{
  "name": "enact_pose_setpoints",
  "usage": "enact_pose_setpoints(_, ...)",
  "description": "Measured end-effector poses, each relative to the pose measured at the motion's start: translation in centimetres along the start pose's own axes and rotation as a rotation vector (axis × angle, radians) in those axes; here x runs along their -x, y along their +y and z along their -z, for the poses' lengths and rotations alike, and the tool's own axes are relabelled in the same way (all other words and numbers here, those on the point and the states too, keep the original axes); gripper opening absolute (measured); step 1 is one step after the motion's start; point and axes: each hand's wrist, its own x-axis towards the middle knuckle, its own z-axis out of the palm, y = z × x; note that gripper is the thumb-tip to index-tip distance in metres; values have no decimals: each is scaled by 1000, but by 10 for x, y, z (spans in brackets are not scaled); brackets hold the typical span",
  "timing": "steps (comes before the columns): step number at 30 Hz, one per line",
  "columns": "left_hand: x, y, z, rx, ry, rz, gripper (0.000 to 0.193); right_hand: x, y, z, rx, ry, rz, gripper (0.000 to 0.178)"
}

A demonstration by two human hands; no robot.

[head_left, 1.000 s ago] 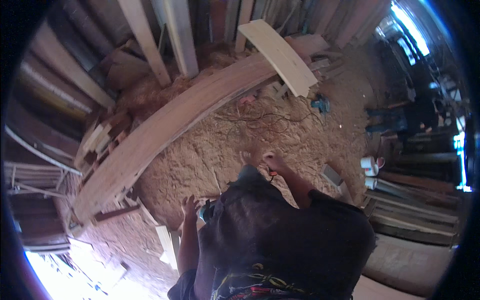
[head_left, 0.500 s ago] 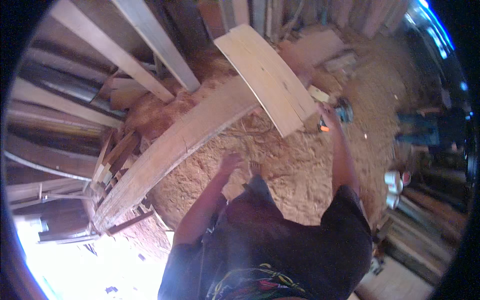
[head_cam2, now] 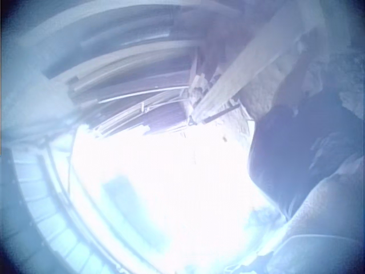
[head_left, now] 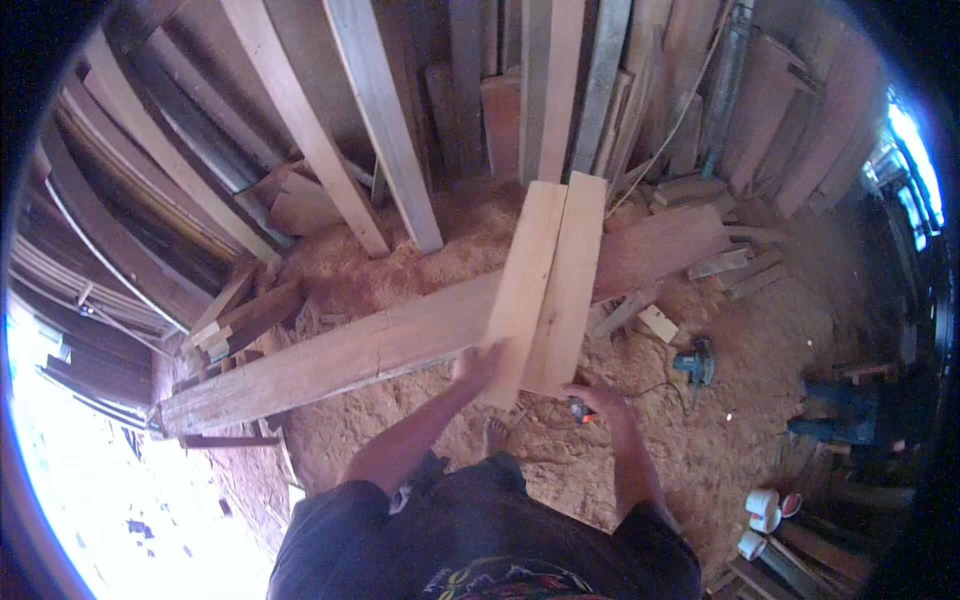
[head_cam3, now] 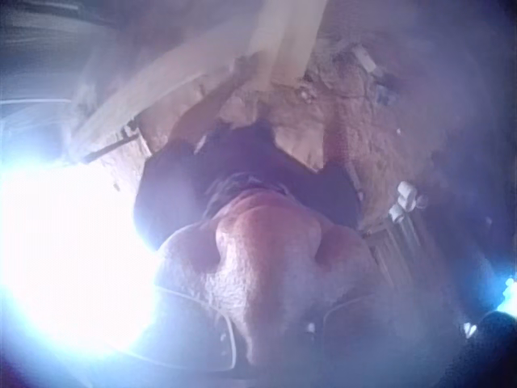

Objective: The person measures several wooden planks and boards using a tape measure in a cluttered workshop. They lift, position, and measure the length and width of each piece, then set them aside or return them to a stack.

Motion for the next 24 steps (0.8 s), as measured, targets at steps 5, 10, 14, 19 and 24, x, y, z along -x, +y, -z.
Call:
enact_pose_setpoints(5,72,15,65,-213,192,-47,80,8,19,-46,56,-130,87,49)
enact_pose_setpoints(10,37,-54,54,-394,139,-274,68,30,14,-101,46,-140,251,55)
enact_pose_setpoints(14,-17,-100,30,-650,58,-649,60,18,21,-105,-169,-251,70,62)
enact_pose_setpoints(19,-2,-58,18,-146,-89,-417,60,2,10,-119,216,-255,179,68)
enact_pose_setpoints(24,25,-9,24,230,-387,-80,69,45,-40,-130,109,-233,-40,80)
